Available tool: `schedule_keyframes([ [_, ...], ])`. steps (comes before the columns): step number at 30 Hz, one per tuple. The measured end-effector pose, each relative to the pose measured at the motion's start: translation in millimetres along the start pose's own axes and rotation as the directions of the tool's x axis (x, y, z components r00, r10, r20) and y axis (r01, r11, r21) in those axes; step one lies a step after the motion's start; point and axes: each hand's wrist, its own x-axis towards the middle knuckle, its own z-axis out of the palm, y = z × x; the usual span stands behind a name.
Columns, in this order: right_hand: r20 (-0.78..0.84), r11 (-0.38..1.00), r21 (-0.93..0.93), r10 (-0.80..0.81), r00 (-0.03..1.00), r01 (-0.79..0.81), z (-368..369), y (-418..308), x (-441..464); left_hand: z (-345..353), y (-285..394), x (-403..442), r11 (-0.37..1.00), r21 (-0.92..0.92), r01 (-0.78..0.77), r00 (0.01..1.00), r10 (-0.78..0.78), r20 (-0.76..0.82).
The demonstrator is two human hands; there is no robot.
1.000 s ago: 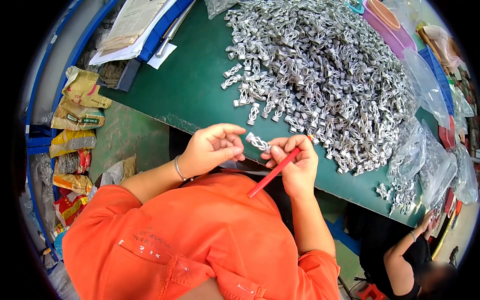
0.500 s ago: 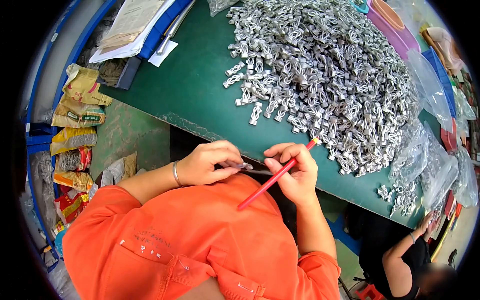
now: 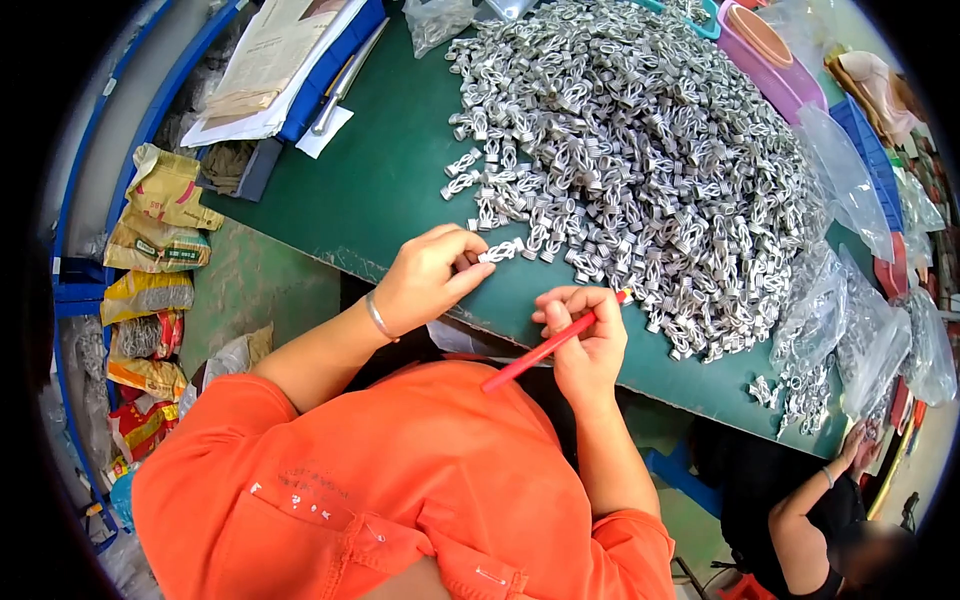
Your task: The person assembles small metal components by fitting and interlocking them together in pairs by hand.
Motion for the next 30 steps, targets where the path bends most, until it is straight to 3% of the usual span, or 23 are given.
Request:
schedule_keyframes([
  [2, -0.081, 0.999, 0.032, 0.015, 0.997, -0.013, 1, 3, 5, -6, 4, -3, 0.881, -0.368, 0.298, 0.951, -0.240, 0.195],
  [4, -0.064, 0.994, 0.056, 0.093, 0.994, -0.089, 4, -1, 10, -13, 15, -5, 0.844, -0.393, 0.364, 0.923, -0.271, 0.273],
  [7, 0.019, 0.980, 0.159, 0.119, 0.993, -0.120, 7, -3, 11, -14, 23, -10, 0.913, -0.388, 0.122, 0.984, -0.060, 0.167],
  [8, 0.018, 0.979, 0.160, 0.122, 0.992, -0.123, 5, 0, 10, -15, 25, -10, 0.913, -0.388, 0.125, 0.983, -0.062, 0.170],
  [10, 0.057, 0.987, 0.151, -0.058, 0.997, 0.049, 3, 7, 9, -17, 25, -9, 0.905, -0.419, 0.072, 0.991, -0.016, 0.135],
  [11, 0.028, 0.989, 0.093, -0.117, 0.993, 0.114, 2, 8, 8, -14, 26, -10, 0.848, -0.521, 0.097, 0.992, -0.041, 0.117],
  [16, -0.009, 0.980, 0.099, -0.170, 0.985, 0.170, 2, 0, -1, -13, 28, -13, 0.839, -0.544, 0.031, 0.997, 0.010, 0.073],
  [19, 0.159, 0.962, 0.021, -0.274, 0.949, 0.274, -6, 2, -2, -18, 25, -21, 0.862, -0.507, -0.001, 0.994, 0.055, 0.091],
  [21, 0.118, 0.961, -0.101, -0.244, 0.963, 0.256, -9, 3, 0, -22, 22, -31, 0.879, -0.477, 0.006, 0.984, 0.081, 0.161],
  [24, 0.050, 0.872, -0.393, -0.296, 0.954, 0.291, -8, 8, 12, -18, 16, -51, 0.897, -0.411, 0.162, 0.952, -0.033, 0.304],
  [25, 0.063, 0.822, -0.470, -0.332, 0.941, 0.322, -5, 8, 18, -14, 17, -56, 0.865, -0.408, 0.291, 0.930, -0.155, 0.334],
  [30, 0.155, 0.484, -0.789, -0.438, 0.886, 0.377, 12, 17, 44, -13, 16, -60, 0.848, -0.422, 0.320, 0.926, -0.185, 0.330],
])
